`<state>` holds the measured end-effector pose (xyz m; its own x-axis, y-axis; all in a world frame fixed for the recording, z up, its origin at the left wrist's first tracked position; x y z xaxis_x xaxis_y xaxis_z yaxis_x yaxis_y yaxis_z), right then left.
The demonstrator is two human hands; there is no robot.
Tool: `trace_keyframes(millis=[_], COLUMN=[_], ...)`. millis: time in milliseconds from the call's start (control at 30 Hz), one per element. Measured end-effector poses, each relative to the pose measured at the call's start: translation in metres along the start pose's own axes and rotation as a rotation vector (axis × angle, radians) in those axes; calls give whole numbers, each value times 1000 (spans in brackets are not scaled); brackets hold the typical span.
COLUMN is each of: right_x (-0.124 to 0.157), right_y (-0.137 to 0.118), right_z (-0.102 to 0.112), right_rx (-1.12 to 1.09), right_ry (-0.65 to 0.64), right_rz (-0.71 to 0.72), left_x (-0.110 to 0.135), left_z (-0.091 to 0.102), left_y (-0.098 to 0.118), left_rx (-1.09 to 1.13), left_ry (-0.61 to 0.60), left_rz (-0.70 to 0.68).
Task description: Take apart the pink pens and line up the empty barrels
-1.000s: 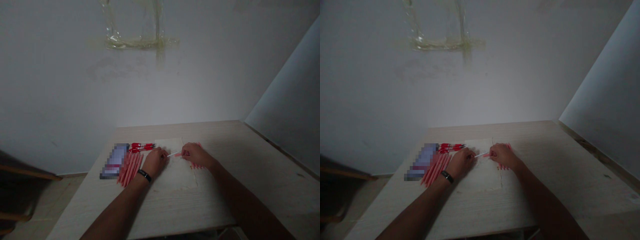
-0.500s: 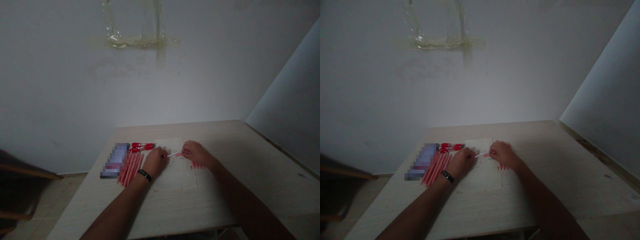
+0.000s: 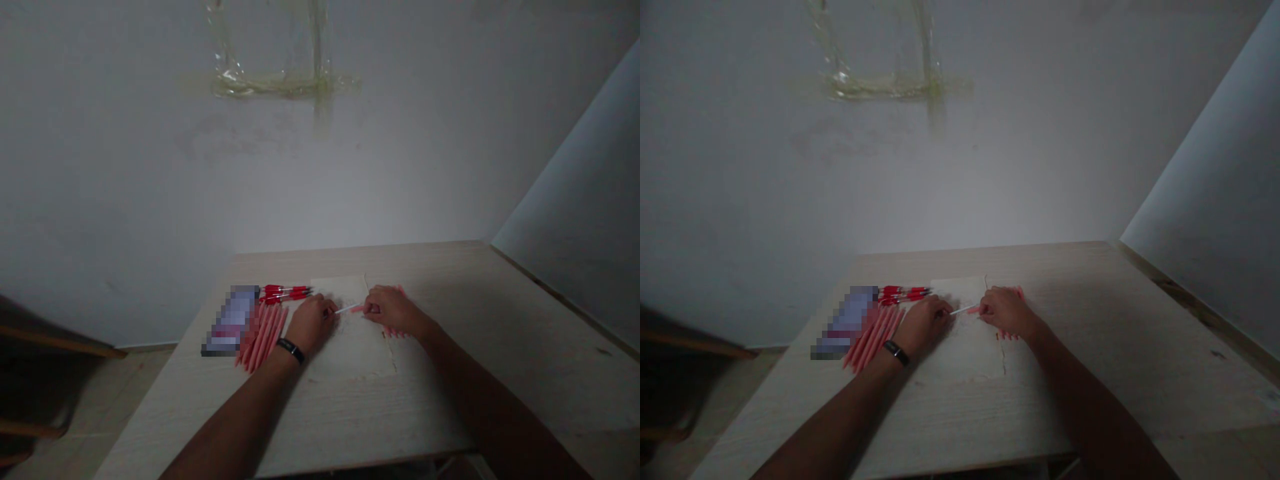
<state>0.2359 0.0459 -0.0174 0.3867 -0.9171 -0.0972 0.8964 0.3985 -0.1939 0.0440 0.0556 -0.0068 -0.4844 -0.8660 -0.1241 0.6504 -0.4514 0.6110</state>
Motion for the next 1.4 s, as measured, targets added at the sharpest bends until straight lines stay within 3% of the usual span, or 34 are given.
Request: trace_keyframes(millis=[567,867,1100,1400], right_x=[-1,2,1,3], right_y=[-2,-12,-32,-32], right_z=[3,32,17,13], right_rx=[51,2,-39,-54], right_ry=[19,286,193,132], right_rz=[34,95,178,159], left_x=[-1,-1,0,2], left_z=[-1,-1,-6,-8], left_y=[-4,-3,10,14], left_rx=[9,10,43,72], left_ry=[15,7,-57,-81], left_rz=[-25,-48,-181,-222])
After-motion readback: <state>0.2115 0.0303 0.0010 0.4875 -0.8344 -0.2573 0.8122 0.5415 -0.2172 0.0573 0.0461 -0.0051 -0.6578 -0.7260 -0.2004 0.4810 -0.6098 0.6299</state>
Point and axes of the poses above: each hand's wrist, its own x-axis away from the middle knuckle, its own z-axis out of the back of the hand, y = z × x, the point moved 6 cm from there along -x, towards the middle knuckle, and after that the axes turned 13 degrees about x, right-handed, at the moved point
